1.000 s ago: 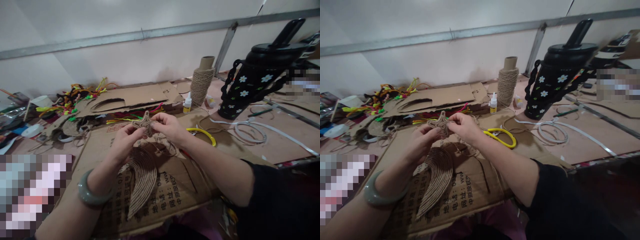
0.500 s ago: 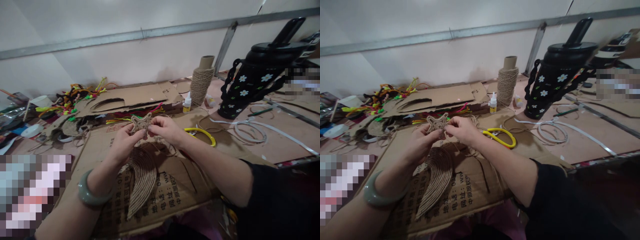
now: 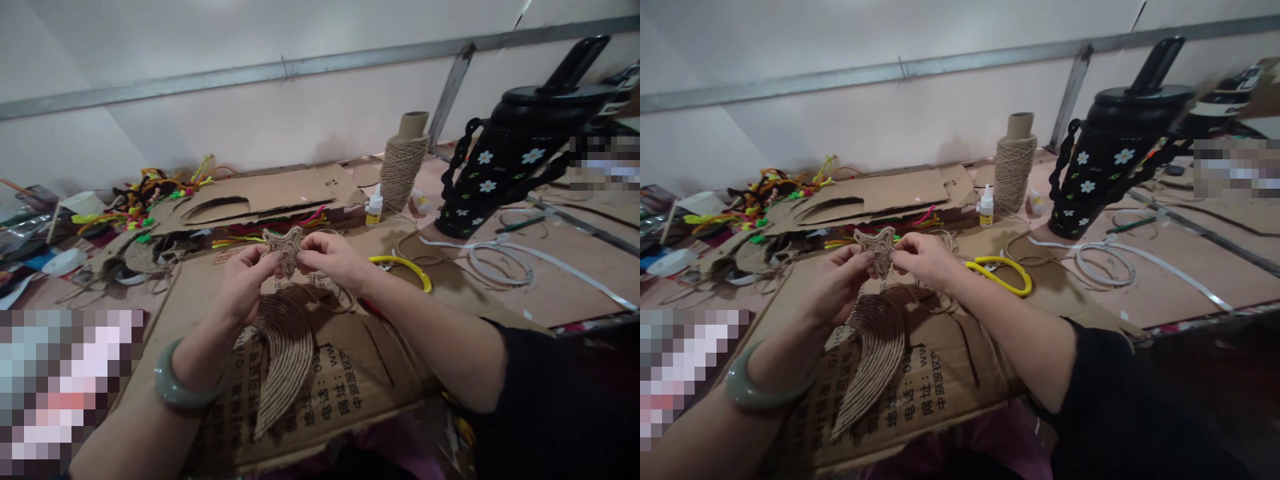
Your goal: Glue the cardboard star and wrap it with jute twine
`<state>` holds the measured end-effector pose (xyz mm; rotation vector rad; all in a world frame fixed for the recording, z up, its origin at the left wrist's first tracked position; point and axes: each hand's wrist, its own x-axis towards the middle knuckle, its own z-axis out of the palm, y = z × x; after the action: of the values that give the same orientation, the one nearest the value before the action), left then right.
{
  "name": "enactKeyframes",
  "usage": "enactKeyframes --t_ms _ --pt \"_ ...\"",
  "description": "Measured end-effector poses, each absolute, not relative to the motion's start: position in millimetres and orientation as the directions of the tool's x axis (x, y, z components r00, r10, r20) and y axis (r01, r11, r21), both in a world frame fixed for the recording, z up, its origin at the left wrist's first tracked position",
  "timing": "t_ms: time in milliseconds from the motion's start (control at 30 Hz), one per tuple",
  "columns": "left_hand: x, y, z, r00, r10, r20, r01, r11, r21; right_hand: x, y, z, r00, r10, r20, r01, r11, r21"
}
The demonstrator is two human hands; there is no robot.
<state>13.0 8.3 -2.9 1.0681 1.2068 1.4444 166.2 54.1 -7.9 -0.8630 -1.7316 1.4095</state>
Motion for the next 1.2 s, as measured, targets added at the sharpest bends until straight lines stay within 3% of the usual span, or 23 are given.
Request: enactKeyframes --t_ms 233,400,700,900,1200 --pt "14.9 6.5 -0.6 -0.137 0.988 0.078 -0.029 -0.082 0.996 165.0 51.9 -5.0 -0.498 0.858 0.120 -0.053 0.108 -0.993" --pt "13.6 6.3 -3.3 -0.120 0.987 0.104 -0.078 -0.113 0.990 162.8 48.9 -2.3 -0.487 0.871 0.062 -0.111 0.009 -0.994" --pt "13.7 5.6 -4.5 -0.052 0.999 -0.003 -0.012 0.003 1.000 165.3 48.3 1.1 -0.433 0.890 0.143 -0.026 0.146 -0.989" --pt "15.9 5.4 -4.9 -0.099 0.994 0.047 -0.045 -0.051 0.998 163.9 47.7 -0.9 -0.455 0.881 0.126 0.117 0.199 -0.973" --pt "17.4 3.1 2.6 -0.136 0.985 0.104 0.165 -0.081 0.983 164.8 47.0 -3.5 -0.485 0.851 0.204 0.210 0.339 -0.917"
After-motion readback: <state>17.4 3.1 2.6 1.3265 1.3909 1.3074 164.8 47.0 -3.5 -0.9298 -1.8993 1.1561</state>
